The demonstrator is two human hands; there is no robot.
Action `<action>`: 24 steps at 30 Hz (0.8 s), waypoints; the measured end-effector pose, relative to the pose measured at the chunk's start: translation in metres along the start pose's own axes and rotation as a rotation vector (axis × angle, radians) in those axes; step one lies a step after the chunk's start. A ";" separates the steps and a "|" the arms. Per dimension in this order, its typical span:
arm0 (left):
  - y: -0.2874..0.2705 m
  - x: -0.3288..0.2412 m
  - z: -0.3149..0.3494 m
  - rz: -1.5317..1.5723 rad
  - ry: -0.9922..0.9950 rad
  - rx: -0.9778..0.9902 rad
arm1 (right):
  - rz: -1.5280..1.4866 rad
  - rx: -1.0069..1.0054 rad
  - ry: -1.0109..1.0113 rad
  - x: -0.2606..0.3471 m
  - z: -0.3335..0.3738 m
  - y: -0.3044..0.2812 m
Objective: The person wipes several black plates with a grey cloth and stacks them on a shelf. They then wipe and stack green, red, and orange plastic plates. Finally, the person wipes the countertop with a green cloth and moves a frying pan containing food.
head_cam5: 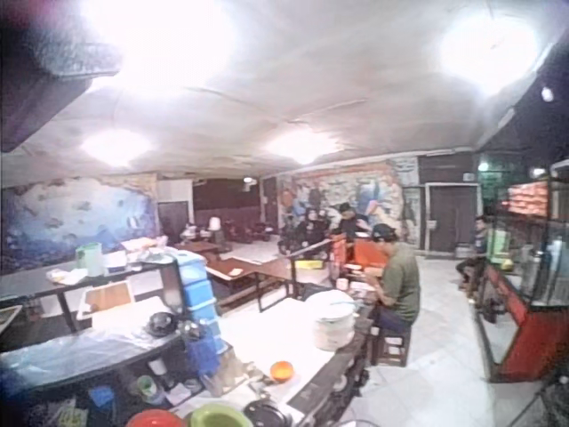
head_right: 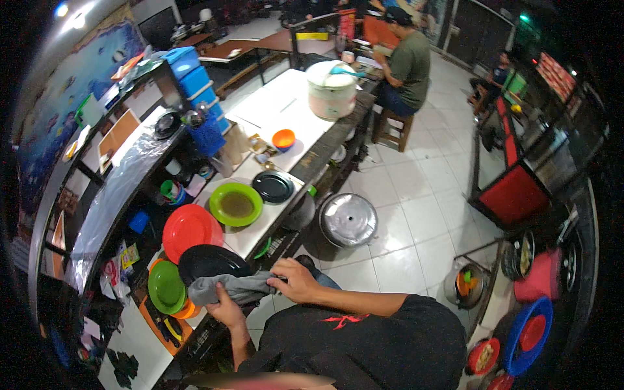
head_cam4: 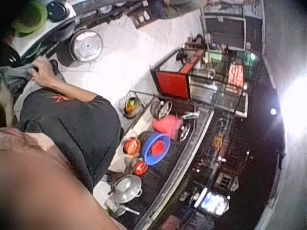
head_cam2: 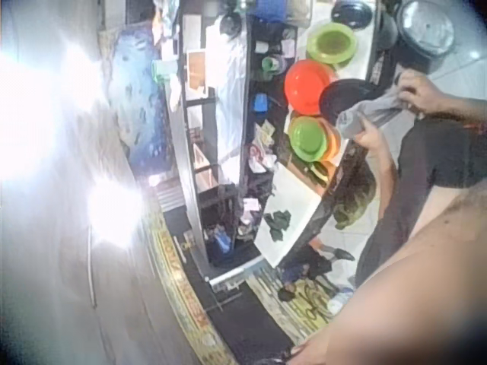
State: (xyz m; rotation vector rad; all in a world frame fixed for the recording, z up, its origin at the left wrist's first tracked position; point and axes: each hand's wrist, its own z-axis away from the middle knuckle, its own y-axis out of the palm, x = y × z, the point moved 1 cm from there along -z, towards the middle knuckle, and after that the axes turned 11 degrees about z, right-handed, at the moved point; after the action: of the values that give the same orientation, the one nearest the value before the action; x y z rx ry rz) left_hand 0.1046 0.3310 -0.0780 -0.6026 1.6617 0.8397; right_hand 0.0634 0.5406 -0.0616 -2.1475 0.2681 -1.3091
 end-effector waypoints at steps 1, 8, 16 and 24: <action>-0.009 0.011 0.012 0.024 0.029 0.057 | -0.010 -0.098 0.025 0.010 0.008 -0.006; 0.010 -0.036 0.076 -0.099 -0.024 0.748 | -0.007 -0.572 0.372 0.026 0.035 -0.024; 0.032 -0.080 0.150 -0.333 -0.290 1.366 | 0.526 -0.753 0.018 0.039 0.105 -0.083; 0.061 -0.058 0.299 -0.490 -0.435 1.758 | 0.543 -0.316 -0.023 0.047 0.304 -0.169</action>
State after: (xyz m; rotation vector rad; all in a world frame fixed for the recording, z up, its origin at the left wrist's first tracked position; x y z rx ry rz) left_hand 0.2533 0.6019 -0.0452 0.4165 1.1616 -0.8627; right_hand 0.3255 0.7721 -0.0283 -2.1182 1.0269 -0.9691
